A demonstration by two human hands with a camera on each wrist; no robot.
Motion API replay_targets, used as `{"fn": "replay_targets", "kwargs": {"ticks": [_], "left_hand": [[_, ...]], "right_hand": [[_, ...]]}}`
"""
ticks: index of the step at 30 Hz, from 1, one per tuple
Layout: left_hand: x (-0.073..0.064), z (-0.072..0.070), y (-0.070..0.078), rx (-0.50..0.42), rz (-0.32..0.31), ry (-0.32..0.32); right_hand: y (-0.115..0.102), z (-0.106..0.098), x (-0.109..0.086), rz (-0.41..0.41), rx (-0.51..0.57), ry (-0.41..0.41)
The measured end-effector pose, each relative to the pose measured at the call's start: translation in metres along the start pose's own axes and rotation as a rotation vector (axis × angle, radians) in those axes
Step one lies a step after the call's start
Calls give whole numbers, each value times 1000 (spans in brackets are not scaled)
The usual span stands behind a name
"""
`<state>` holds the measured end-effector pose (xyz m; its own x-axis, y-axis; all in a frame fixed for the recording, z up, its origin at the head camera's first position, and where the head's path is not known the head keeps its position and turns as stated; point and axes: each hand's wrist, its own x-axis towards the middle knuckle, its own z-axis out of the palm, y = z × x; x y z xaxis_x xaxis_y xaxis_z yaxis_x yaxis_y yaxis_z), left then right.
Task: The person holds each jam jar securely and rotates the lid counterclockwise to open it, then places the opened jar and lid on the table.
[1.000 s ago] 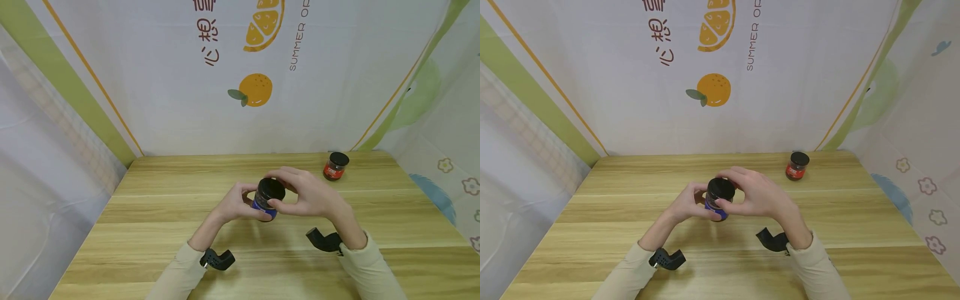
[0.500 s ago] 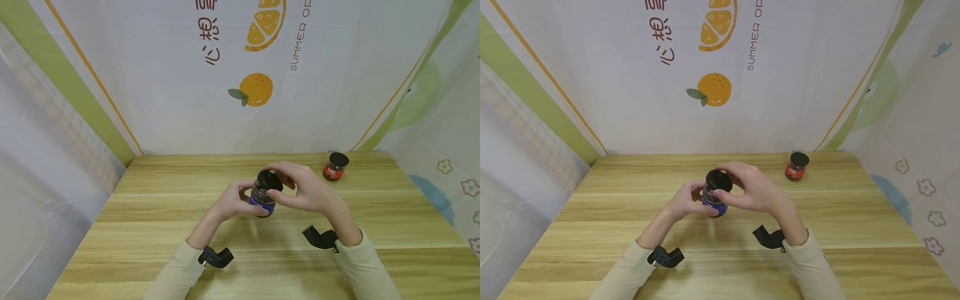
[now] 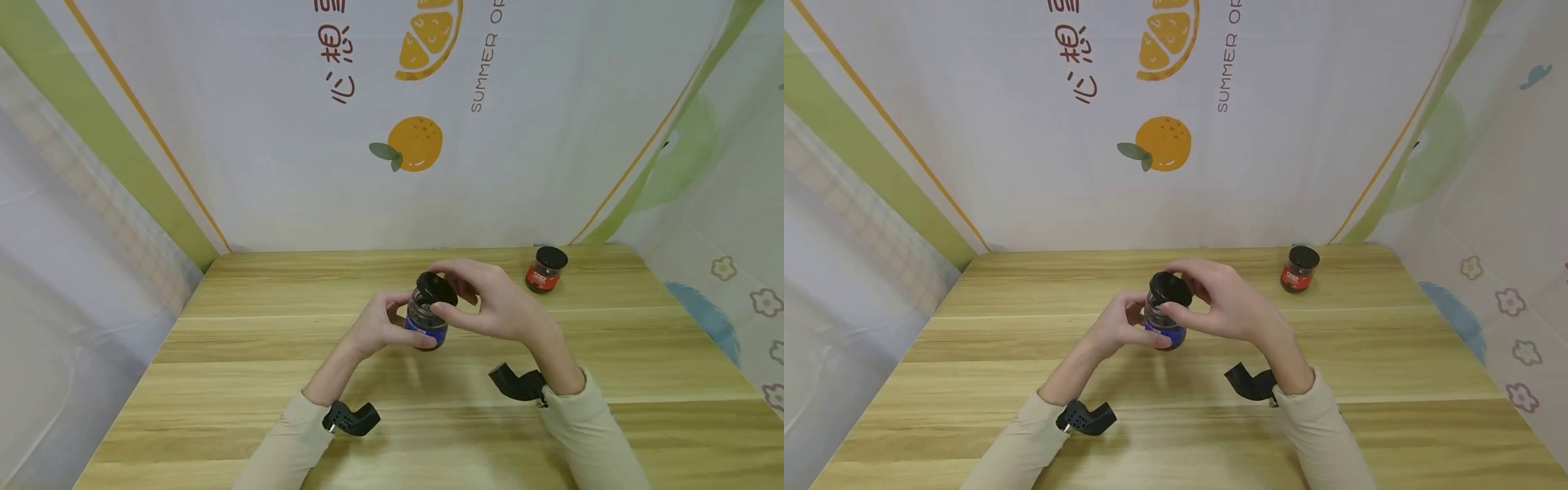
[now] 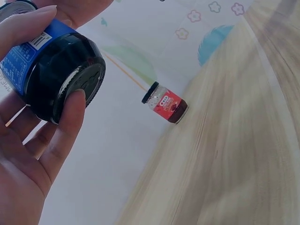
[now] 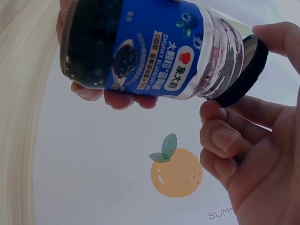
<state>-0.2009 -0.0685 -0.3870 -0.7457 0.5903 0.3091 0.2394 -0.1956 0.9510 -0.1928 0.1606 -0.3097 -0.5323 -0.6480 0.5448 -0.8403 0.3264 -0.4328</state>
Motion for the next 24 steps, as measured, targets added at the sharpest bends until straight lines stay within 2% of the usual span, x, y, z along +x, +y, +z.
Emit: {"fn": "replay_targets", "kwargs": {"ticks": [10, 24], "left_hand": [[-2, 1, 8, 17, -22, 72], [-2, -1, 14, 140, 23, 150]], "right_hand": [[-2, -3, 9, -9, 14, 32], [6, -2, 8, -3, 74, 56]]}}
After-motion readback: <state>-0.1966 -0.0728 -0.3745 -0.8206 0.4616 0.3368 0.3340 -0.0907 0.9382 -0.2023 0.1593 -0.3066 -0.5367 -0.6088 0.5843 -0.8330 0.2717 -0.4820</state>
